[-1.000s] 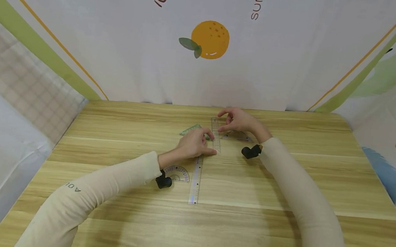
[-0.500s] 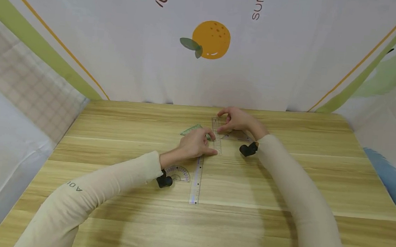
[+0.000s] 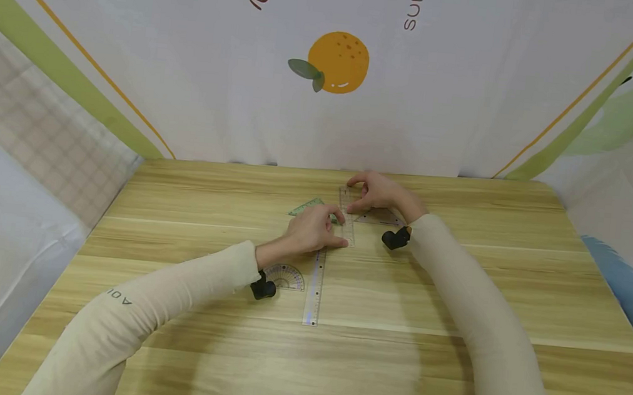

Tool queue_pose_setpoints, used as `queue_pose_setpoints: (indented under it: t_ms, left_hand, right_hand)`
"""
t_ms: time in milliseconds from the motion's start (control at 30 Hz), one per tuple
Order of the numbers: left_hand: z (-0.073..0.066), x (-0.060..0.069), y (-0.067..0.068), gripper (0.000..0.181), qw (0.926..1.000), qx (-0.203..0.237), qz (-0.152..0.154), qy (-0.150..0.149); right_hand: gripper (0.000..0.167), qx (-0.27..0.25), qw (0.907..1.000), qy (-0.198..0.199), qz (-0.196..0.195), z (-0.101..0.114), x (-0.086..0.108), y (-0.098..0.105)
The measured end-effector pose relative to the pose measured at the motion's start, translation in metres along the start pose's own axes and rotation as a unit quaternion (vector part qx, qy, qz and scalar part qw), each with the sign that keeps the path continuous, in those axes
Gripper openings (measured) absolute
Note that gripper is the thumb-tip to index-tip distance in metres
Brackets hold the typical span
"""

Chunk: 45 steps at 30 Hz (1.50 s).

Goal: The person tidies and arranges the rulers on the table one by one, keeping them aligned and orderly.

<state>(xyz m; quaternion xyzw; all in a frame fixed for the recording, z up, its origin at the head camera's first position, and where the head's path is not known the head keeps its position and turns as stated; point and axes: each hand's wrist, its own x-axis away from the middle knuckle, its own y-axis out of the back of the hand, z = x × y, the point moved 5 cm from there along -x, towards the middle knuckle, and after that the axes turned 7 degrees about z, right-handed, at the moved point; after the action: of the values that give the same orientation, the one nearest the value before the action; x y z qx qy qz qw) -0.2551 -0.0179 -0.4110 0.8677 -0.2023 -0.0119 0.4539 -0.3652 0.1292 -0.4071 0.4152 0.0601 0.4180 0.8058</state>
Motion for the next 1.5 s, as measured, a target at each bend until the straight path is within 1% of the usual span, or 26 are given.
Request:
queue_pose_setpoints:
  t_ms: [133, 267, 433, 533, 667, 700, 833, 967, 1100, 1267, 1433, 1500]
  left_hand:
    - [0.0, -0.001, 0.0, 0.044, 1.0, -0.001, 0.0, 0.0]
    - [-0.001, -0.001, 0.0, 0.046, 1.0, -0.002, -0.003, 0.0]
    - [-0.002, -0.001, 0.0, 0.052, 0.9999, -0.007, -0.011, -0.001]
    - [-0.002, -0.001, 0.0, 0.061, 0.9998, -0.007, -0.017, -0.002]
    - [0.0, 0.0, 0.0, 0.078, 0.9997, 0.013, -0.019, -0.002]
    - [0.0, 0.0, 0.0, 0.081, 0.9996, 0.02, -0.02, 0.0]
    - [0.001, 0.0, 0.001, 0.086, 0.9991, 0.037, -0.023, 0.0]
    - [0.0, 0.001, 0.002, 0.079, 0.9992, 0.034, -0.021, 0.0]
    - [-0.001, 0.001, 0.002, 0.063, 0.9994, 0.027, -0.017, 0.01]
    - [-0.002, -0.001, 0.002, 0.042, 0.9995, 0.022, -0.015, 0.018]
    - [-0.003, -0.001, 0.002, 0.025, 0.9994, 0.032, -0.01, 0.013]
    - [-0.003, 0.0, 0.002, 0.021, 0.9992, 0.038, -0.005, 0.01]
  right_hand:
    - [0.066, -0.011, 0.9999, 0.01, 0.004, 0.0, -0.001, 0.0]
    - [0.064, -0.019, 0.9998, 0.008, 0.0, -0.004, -0.002, 0.001]
    - [0.053, -0.047, 0.9979, 0.011, -0.043, -0.009, 0.0, 0.006]
    - [0.044, -0.068, 0.995, 0.021, -0.07, -0.009, 0.002, 0.009]
    - [0.037, -0.091, 0.9906, 0.027, -0.098, -0.009, 0.006, 0.013]
    - [0.036, -0.098, 0.9896, 0.026, -0.102, -0.005, 0.009, 0.014]
    - [0.035, -0.15, 0.9813, 0.025, -0.118, -0.007, 0.01, 0.016]
    - [0.031, -0.203, 0.9693, 0.028, -0.135, -0.01, 0.011, 0.017]
    - [0.027, -0.247, 0.9572, 0.035, -0.146, -0.006, 0.014, 0.018]
    - [0.028, -0.295, 0.9433, 0.041, -0.146, -0.002, 0.019, 0.019]
    - [0.03, -0.337, 0.9297, 0.056, -0.138, 0.003, 0.022, 0.02]
    - [0.031, -0.348, 0.9257, 0.062, -0.135, 0.004, 0.022, 0.02]
